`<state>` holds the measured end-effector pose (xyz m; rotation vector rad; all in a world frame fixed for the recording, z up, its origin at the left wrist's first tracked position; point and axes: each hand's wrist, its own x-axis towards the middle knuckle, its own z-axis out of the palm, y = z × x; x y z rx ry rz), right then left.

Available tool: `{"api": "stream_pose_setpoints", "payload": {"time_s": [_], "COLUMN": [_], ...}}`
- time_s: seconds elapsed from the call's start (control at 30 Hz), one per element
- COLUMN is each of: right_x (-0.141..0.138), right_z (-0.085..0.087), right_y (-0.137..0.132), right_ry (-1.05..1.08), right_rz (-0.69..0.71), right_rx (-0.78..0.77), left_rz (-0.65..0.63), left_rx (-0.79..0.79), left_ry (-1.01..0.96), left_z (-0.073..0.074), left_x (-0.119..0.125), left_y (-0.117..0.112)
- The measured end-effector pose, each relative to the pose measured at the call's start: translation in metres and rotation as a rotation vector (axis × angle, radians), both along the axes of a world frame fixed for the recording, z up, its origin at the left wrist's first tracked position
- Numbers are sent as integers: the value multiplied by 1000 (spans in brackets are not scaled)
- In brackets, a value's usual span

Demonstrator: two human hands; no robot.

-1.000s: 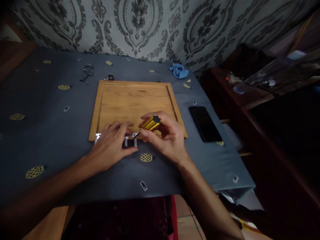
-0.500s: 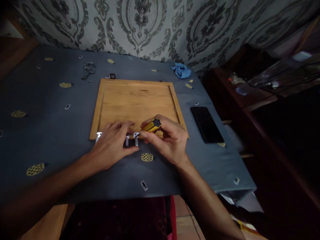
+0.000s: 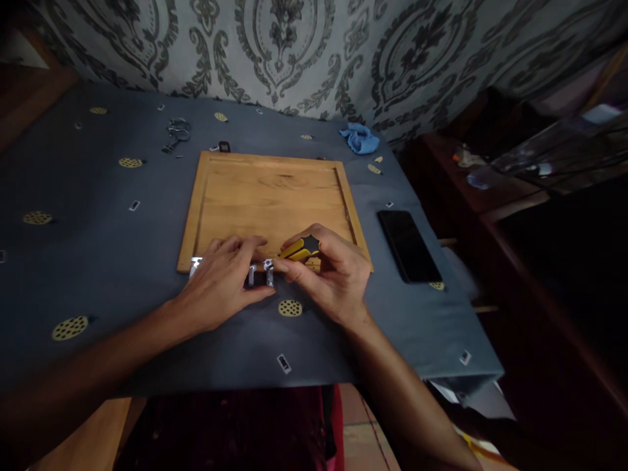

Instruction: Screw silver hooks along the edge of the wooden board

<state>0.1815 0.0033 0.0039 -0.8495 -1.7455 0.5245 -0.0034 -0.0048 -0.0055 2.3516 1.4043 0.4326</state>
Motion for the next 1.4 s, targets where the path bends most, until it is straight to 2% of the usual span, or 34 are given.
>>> {"api": "stream_pose_setpoints", "payload": {"time_s": [0.37,0.63,0.77,0.9,1.4], "right_x": [-2,-5,-4,-4,-4], "right_z": [-2,1,-1,-3,-1], "right_y": [1,0,1,1,-1], "right_ry": [70,280,237,207,131], "right_rz": [22,-186,-129,-79,-27], "right_rx": [-46,-19,-78,-76,-69], "left_rz": [-6,-6,-3,-7,-4], "left_rx": [10,6,-8,-7,-2], "left_ry": [-22,-30,-23,-16,-20], "left_z": [0,-1,0,1,-1], "left_x": [0,-1,-1,-1,-1], "left_y": [0,-1,-1,0,0]}}
